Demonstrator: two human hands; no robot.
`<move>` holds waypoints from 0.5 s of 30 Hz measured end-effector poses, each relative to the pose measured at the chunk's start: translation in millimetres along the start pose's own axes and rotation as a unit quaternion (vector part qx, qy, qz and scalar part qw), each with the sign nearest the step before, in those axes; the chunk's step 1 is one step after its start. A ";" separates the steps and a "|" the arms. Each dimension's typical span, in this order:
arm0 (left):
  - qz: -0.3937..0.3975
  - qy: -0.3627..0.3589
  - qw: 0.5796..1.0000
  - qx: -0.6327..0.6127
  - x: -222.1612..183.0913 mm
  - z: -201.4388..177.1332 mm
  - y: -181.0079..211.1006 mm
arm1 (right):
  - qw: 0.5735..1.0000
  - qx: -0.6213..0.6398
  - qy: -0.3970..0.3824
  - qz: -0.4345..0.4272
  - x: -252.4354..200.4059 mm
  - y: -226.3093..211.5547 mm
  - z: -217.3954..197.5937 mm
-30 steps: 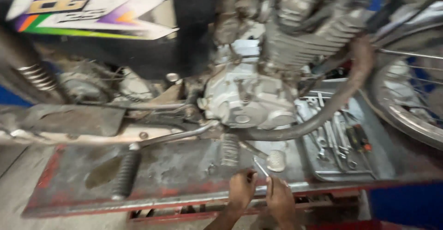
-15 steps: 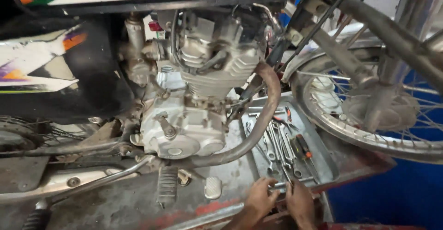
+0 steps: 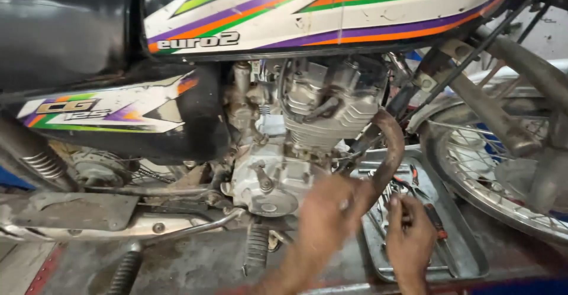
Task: The person uses pliers and other tools to disconnect and remove the air filter housing from a motorcycle.
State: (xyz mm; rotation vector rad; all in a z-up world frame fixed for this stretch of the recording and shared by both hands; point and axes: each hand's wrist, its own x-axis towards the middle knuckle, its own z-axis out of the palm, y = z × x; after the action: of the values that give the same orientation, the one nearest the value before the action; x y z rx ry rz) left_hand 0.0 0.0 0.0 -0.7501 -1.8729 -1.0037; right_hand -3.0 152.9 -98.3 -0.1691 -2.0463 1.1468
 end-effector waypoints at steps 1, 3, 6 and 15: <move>0.003 0.002 1.000 0.002 12.2 -9.4 -13.1 | 1.000 0.003 0.001 -0.003 8.3 -25.1 -1.9; 0.055 0.079 0.988 0.117 36.5 -28.3 -38.0 | 0.993 0.065 -0.012 -0.095 23.6 -75.1 -7.5; 0.086 0.061 0.957 0.271 72.0 -54.3 -23.2 | 0.984 0.064 0.031 -0.165 46.3 -100.1 1.7; 0.145 0.087 0.929 0.328 93.3 -26.4 -56.7 | 0.967 0.129 0.109 -0.190 105.0 -115.2 17.0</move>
State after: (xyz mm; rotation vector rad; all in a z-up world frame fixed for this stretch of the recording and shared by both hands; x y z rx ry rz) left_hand -76.6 -41.0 71.3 -0.4879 -1.7194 -0.2097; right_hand -59.9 121.6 44.4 0.2095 -1.6293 1.0833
